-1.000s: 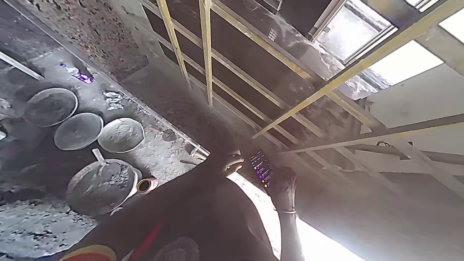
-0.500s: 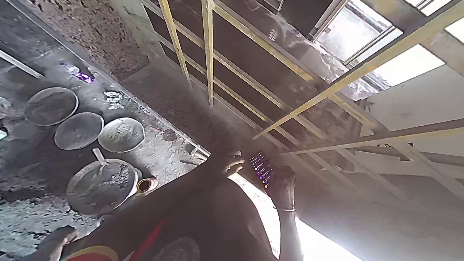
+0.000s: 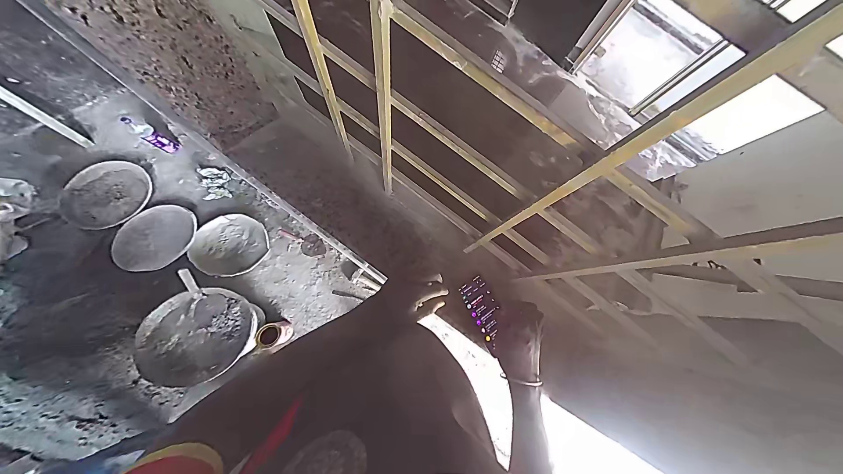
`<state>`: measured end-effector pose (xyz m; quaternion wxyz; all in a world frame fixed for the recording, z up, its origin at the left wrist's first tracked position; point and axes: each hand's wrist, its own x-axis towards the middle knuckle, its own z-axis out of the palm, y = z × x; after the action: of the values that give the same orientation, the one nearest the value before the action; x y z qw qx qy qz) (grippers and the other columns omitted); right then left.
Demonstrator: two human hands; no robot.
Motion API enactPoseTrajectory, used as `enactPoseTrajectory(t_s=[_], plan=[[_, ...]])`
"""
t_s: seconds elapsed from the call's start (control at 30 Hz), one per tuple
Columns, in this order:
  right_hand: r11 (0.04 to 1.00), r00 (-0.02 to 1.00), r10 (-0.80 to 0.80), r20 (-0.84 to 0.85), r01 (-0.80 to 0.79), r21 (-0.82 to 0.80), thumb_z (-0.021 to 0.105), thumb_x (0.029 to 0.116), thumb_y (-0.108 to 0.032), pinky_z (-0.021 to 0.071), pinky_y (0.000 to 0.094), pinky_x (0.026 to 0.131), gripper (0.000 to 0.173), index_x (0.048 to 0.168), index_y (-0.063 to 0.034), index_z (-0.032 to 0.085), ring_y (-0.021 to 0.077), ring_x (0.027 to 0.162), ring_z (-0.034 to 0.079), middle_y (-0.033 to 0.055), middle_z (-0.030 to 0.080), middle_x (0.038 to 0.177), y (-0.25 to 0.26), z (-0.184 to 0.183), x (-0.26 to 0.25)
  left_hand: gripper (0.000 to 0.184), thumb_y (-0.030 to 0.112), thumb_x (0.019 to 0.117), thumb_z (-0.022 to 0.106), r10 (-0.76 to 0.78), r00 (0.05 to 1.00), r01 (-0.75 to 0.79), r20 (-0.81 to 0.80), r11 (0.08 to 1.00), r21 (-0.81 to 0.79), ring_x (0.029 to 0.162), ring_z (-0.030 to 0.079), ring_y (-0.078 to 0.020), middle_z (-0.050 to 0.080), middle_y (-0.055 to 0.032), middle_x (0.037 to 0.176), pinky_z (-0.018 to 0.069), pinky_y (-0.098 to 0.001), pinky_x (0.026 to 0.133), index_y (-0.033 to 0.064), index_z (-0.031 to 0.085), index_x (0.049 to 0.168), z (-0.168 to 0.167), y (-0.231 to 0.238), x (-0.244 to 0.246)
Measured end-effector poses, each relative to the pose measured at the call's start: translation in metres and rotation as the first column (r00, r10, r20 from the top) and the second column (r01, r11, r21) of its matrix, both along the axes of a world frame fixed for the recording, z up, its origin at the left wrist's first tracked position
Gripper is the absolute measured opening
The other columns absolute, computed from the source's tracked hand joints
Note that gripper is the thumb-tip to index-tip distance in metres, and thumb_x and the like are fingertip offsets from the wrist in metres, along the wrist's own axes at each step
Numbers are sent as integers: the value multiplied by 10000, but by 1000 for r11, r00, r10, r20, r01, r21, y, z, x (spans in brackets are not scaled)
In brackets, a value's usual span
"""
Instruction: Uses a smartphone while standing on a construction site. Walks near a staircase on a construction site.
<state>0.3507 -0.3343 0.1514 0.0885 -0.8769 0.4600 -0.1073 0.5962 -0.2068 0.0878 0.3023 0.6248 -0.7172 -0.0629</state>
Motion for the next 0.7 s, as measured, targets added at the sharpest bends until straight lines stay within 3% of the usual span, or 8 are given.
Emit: enactPoseTrajectory(t_s=[0.07, 0.23, 0.43, 0.57, 0.7], plan=[[1000, 1000, -6, 3, 6, 0, 567, 970, -194, 531, 570, 903, 279, 1141, -123, 775, 389, 1062, 652, 197, 692, 1082, 3, 1, -1, 319, 445, 1019, 527, 1, 1000, -1, 5, 1000, -1, 1058, 649, -165, 699, 7, 1078, 528, -373, 935, 245, 731, 1162, 1, 0, 0], [999, 998, 33, 57, -33, 0, 532, 974, -176, 524, 586, 889, 296, 1120, -100, 778, 410, 1022, 653, 203, 692, 1039, 10, 4, -12, 339, 435, 1017, 528, -18, 1000, 18, -8, 1000, 25, 1075, 655, -196, 705, -22, 1103, 521, -397, 968, 218, 732, 1178, 3, 0, 0], [999, 999, 38, 31, -39, 18, 573, 958, -211, 515, 598, 919, 270, 1047, -44, 766, 421, 1054, 651, 217, 688, 1058, 16, 8, -19, 341, 435, 1020, 516, -20, 1000, 20, 15, 1000, 8, 1040, 662, -199, 705, -23, 1064, 529, -399, 947, 214, 734, 1163, 3, -1, 0], [997, 997, 61, 37, -63, 50, 603, 943, -212, 512, 595, 943, 279, 1154, -160, 777, 398, 1095, 647, 185, 703, 1093, 19, 8, -18, 341, 447, 1019, 517, -17, 1000, 17, 22, 1000, 18, 1049, 659, -193, 702, -15, 1082, 533, -401, 937, 226, 726, 1174, 2, 0, 0], [996, 996, 86, -1, -86, 15, 587, 962, -239, 516, 576, 942, 266, 1133, -182, 782, 378, 1101, 644, 161, 702, 1106, 21, 1, -20, 324, 439, 1011, 530, -9, 1000, 9, 7, 1000, -5, 1033, 664, -188, 705, -8, 1074, 543, -398, 916, 229, 733, 1152, 2, 0, 0]])
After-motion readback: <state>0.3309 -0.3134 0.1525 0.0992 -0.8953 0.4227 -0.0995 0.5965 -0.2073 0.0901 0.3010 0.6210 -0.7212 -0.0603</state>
